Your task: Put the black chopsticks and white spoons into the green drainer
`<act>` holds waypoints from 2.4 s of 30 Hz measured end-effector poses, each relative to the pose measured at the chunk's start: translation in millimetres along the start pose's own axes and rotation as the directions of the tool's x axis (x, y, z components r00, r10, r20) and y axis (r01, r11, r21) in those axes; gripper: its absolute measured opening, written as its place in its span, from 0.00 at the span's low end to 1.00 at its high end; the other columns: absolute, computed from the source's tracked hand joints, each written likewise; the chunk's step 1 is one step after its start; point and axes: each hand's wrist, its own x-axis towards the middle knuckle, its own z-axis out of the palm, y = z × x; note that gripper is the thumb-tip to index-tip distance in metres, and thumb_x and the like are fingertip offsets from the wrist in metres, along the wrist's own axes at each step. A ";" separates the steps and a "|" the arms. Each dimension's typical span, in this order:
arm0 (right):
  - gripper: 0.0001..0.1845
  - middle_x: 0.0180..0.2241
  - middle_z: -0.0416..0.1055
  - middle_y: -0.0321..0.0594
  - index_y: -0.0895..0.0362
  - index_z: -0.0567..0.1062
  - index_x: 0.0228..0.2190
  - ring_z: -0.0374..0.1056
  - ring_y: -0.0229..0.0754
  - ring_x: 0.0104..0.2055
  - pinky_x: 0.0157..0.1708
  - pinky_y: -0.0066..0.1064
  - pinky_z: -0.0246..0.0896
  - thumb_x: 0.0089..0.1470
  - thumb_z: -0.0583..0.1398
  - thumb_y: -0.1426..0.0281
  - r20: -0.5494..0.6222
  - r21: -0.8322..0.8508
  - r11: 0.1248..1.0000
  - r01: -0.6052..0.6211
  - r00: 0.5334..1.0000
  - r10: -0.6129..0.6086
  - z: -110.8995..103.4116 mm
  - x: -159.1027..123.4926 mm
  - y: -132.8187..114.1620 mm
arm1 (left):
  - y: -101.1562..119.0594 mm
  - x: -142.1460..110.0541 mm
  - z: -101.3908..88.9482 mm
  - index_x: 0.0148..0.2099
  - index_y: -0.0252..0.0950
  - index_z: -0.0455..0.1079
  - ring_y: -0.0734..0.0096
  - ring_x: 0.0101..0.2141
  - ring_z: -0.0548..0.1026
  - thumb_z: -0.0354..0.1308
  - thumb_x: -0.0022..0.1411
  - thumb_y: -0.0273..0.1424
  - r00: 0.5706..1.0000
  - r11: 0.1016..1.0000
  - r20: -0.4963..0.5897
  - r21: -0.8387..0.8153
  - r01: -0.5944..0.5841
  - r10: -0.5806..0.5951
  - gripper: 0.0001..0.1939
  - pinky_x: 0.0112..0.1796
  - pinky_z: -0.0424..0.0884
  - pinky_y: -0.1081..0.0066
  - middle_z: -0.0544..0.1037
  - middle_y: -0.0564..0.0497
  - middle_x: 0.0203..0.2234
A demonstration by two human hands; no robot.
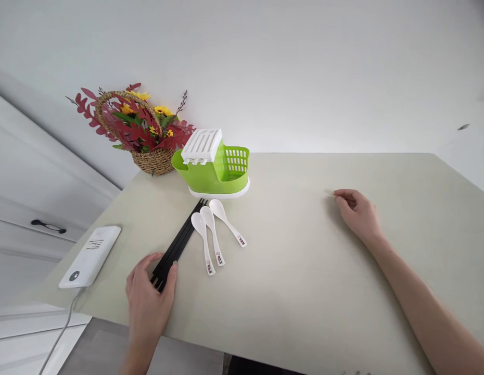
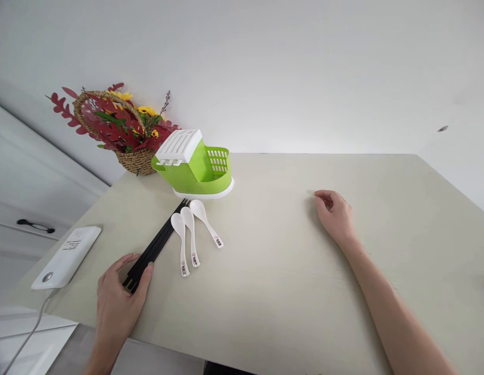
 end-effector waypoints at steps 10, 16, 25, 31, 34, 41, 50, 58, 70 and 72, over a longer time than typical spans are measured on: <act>0.14 0.45 0.81 0.45 0.51 0.79 0.41 0.76 0.52 0.46 0.46 0.45 0.68 0.54 0.59 0.62 0.006 0.003 1.000 0.004 1.000 -0.004 -1.5 -0.6 -3.4 | -0.7 -0.7 0.0 0.57 0.41 0.71 0.42 0.61 0.69 0.57 0.65 0.52 1.000 0.999 -0.002 0.037 0.028 -0.028 0.27 0.60 0.66 0.45 0.77 0.42 0.55; 0.14 0.47 0.81 0.46 0.52 0.79 0.41 0.76 0.52 0.48 0.50 0.45 0.67 0.55 0.58 0.64 0.020 0.007 0.998 -0.057 0.998 0.057 -2.9 -2.1 -10.2 | 3.5 -1.4 -1.1 0.56 0.42 0.72 0.42 0.60 0.70 0.59 0.63 0.52 0.998 0.996 -0.038 0.065 0.057 -0.054 0.26 0.61 0.64 0.44 0.80 0.45 0.53; 0.14 0.47 0.81 0.46 0.52 0.79 0.42 0.76 0.52 0.48 0.50 0.45 0.68 0.55 0.59 0.63 0.013 0.019 0.999 -0.047 0.999 0.046 -1.9 -2.0 -8.6 | 5.0 7.6 -7.2 0.52 0.42 0.74 0.42 0.56 0.75 0.59 0.61 0.51 1.000 0.985 -0.013 0.172 0.000 0.002 0.24 0.62 0.63 0.42 0.82 0.45 0.50; 0.15 0.48 0.81 0.45 0.52 0.79 0.43 0.76 0.52 0.49 0.50 0.45 0.68 0.56 0.58 0.63 0.027 0.010 0.999 -0.049 0.998 0.049 -2.1 -1.6 -4.4 | 25.5 35.9 -27.6 0.52 0.38 0.77 0.43 0.52 0.79 0.62 0.59 0.44 0.979 0.904 0.203 0.415 -0.103 0.018 0.23 0.59 0.66 0.48 0.85 0.44 0.46; 0.15 0.47 0.81 0.44 0.52 0.80 0.43 0.76 0.52 0.48 0.51 0.46 0.68 0.56 0.58 0.63 0.029 0.009 1.000 -0.023 0.999 0.023 -1.3 -0.7 -0.2 | 43.7 46.8 -34.5 0.52 0.37 0.78 0.46 0.49 0.81 0.60 0.61 0.41 0.938 0.834 0.345 0.526 -0.164 -0.034 0.20 0.55 0.70 0.52 0.85 0.43 0.46; 0.15 0.46 0.81 0.45 0.52 0.79 0.42 0.76 0.52 0.47 0.52 0.47 0.68 0.56 0.58 0.63 0.015 0.032 0.999 -0.003 1.000 0.002 0.7 0.7 0.5 | 67.3 57.4 -32.1 0.51 0.34 0.78 0.45 0.48 0.81 0.55 0.64 0.34 0.874 0.710 0.474 0.652 -0.266 -0.107 0.18 0.49 0.71 0.56 0.84 0.40 0.47; 0.15 0.46 0.81 0.45 0.52 0.79 0.42 0.77 0.51 0.46 0.49 0.45 0.69 0.56 0.58 0.63 0.014 0.029 1.000 0.011 1.000 -0.011 1.3 1.1 1.2 | 56.6 63.1 -18.5 0.53 0.33 0.73 0.46 0.44 0.81 0.50 0.66 0.31 0.879 0.735 0.456 0.642 -0.218 -0.137 0.18 0.42 0.73 0.56 0.82 0.36 0.48; 0.15 0.46 0.81 0.45 0.52 0.79 0.43 0.76 0.50 0.47 0.50 0.45 0.69 0.57 0.58 0.62 0.021 0.026 1.000 0.018 1.000 -0.018 0.5 -0.1 1.5 | 28.4 42.2 -11.2 0.63 0.30 0.62 0.42 0.43 0.81 0.39 0.73 0.33 0.925 0.796 0.369 0.585 -0.157 -0.089 0.23 0.37 0.74 0.53 0.78 0.31 0.53; 0.16 0.47 0.81 0.45 0.52 0.80 0.43 0.75 0.50 0.47 0.51 0.45 0.68 0.56 0.58 0.63 0.034 0.013 1.000 0.003 0.999 -0.004 -0.5 0.4 0.0 | 45.7 -9.0 4.1 0.60 0.38 0.63 0.50 0.37 0.83 0.42 0.74 0.41 0.917 0.976 0.391 0.158 -0.148 0.076 0.20 0.37 0.74 0.61 0.83 0.41 0.42; 0.16 0.46 0.80 0.45 0.53 0.80 0.42 0.75 0.50 0.46 0.51 0.44 0.67 0.56 0.58 0.63 0.029 0.010 1.000 0.008 1.000 -0.008 -0.5 0.2 -0.6 | 66.9 -25.2 9.8 0.57 0.40 0.65 0.54 0.36 0.83 0.41 0.75 0.39 0.829 0.978 0.537 0.029 -0.206 0.158 0.17 0.37 0.74 0.62 0.83 0.44 0.41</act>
